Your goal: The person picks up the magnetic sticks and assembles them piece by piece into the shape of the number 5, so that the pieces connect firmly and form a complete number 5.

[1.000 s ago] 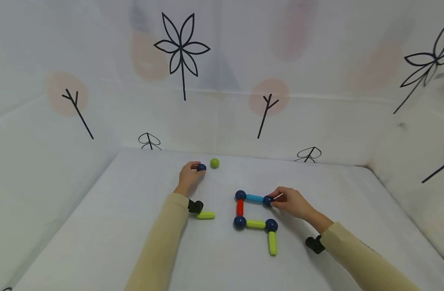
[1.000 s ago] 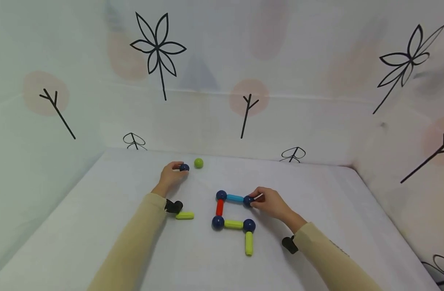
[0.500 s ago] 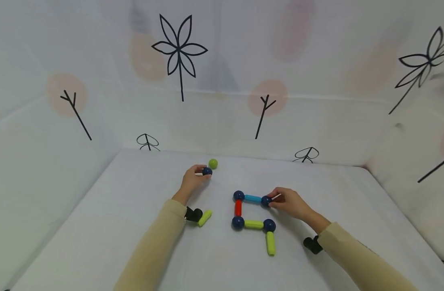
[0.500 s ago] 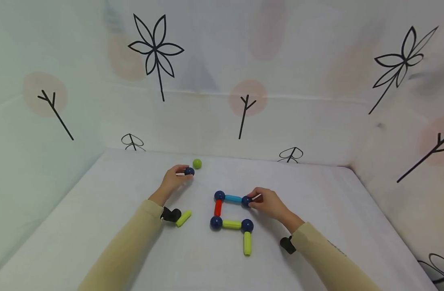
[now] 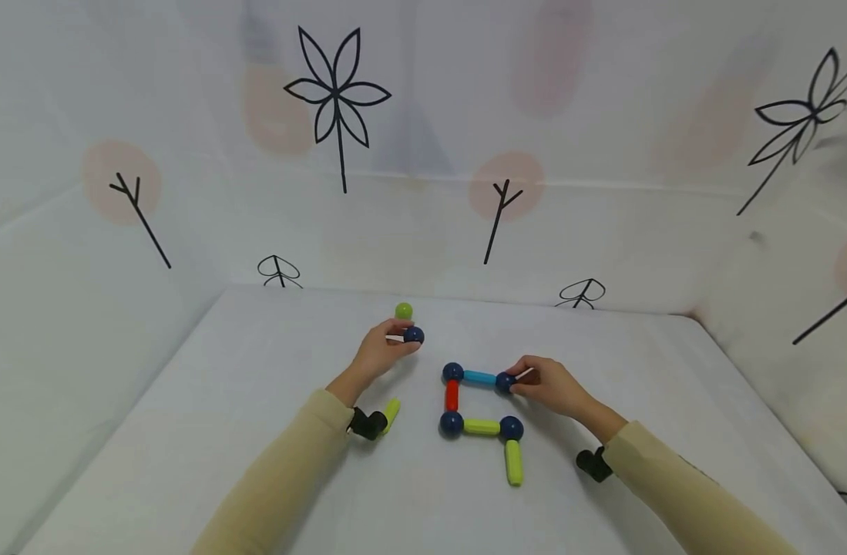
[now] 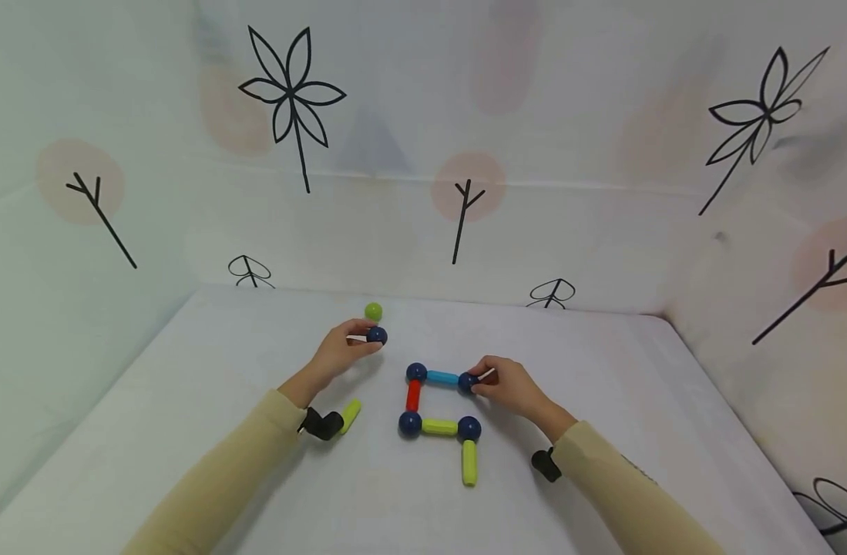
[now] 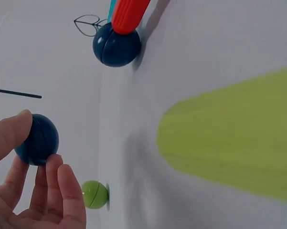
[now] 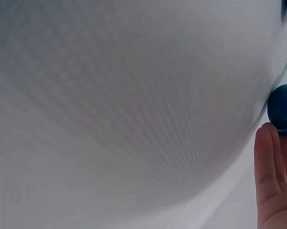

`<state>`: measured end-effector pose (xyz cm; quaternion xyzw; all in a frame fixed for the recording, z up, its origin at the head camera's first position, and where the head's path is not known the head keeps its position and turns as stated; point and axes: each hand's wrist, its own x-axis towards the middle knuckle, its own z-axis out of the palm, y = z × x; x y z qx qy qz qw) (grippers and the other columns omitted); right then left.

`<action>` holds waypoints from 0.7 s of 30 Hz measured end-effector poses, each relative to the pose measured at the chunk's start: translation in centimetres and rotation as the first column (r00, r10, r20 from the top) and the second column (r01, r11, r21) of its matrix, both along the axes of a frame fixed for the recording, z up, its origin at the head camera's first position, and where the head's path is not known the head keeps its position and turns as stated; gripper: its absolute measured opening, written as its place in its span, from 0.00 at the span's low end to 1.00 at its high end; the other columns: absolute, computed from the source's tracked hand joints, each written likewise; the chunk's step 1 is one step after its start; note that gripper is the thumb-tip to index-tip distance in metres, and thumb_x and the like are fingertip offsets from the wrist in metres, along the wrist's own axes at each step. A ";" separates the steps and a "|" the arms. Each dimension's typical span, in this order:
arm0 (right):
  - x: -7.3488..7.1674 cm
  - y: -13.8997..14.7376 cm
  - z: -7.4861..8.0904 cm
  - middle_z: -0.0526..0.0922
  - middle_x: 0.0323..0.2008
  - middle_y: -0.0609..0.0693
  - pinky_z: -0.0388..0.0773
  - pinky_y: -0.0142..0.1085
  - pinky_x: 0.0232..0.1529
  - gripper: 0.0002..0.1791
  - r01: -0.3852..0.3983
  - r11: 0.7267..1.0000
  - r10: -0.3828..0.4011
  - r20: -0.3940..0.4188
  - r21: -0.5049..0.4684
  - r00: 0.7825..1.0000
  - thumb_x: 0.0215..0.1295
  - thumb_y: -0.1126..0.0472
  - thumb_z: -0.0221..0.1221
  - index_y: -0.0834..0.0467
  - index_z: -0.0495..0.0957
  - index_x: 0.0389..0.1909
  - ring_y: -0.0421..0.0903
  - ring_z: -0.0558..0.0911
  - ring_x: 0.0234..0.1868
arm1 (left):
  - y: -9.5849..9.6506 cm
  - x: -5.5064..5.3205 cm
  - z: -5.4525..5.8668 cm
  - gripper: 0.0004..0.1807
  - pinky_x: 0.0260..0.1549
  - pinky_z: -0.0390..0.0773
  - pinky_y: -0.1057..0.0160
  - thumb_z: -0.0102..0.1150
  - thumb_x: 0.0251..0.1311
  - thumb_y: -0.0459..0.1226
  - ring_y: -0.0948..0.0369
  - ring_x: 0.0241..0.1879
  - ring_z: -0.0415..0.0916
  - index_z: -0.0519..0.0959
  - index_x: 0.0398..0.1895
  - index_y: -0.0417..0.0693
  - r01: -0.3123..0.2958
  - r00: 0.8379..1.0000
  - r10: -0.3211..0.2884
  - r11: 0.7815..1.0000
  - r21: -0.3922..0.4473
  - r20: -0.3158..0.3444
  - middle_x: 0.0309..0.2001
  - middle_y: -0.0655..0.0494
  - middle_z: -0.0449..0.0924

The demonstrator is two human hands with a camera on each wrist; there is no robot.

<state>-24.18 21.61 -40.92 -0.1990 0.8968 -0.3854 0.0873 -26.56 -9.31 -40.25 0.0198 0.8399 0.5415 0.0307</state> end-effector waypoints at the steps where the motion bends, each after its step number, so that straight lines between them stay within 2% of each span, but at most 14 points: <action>1: 0.0 0.0 0.0 0.83 0.46 0.61 0.83 0.44 0.45 0.10 -0.001 1.000 0.001 -0.002 0.001 1.000 0.62 0.73 0.64 0.66 0.78 0.43 0.56 0.84 0.45 | 0.1 0.2 0.1 0.25 0.46 0.79 0.57 0.67 0.63 0.38 0.51 0.51 0.75 0.76 0.63 0.46 0.009 1.000 -0.009 1.000 -0.001 0.010 0.57 0.45 0.76; 6: 0.0 -0.1 0.0 0.83 0.46 0.61 0.83 0.44 0.45 0.10 0.004 1.000 -0.004 -0.006 0.008 1.000 0.62 0.73 0.64 0.66 0.78 0.43 0.56 0.84 0.45 | 0.8 1.1 0.4 0.23 0.45 0.79 0.59 0.67 0.63 0.40 0.54 0.48 0.75 0.77 0.61 0.50 0.066 0.997 -0.065 0.998 -0.005 0.042 0.56 0.49 0.77; 16: 0.0 0.0 -0.2 0.83 0.46 0.61 0.83 0.44 0.45 0.10 0.005 1.000 -0.004 -0.005 0.008 1.000 0.62 0.73 0.64 0.66 0.78 0.44 0.56 0.84 0.45 | 2.2 2.9 0.6 0.21 0.45 0.79 0.58 0.67 0.63 0.41 0.56 0.48 0.75 0.78 0.59 0.51 0.184 0.983 -0.184 0.983 -0.005 0.018 0.54 0.52 0.78; 21: -0.1 0.0 -0.2 0.83 0.46 0.61 0.83 0.44 0.45 0.10 0.004 1.000 -0.004 -0.010 0.014 1.000 0.62 0.73 0.64 0.66 0.78 0.44 0.56 0.84 0.45 | 2.9 3.9 0.7 0.22 0.46 0.79 0.59 0.68 0.62 0.41 0.57 0.46 0.76 0.78 0.59 0.50 0.252 0.967 -0.253 0.967 0.015 0.015 0.52 0.53 0.78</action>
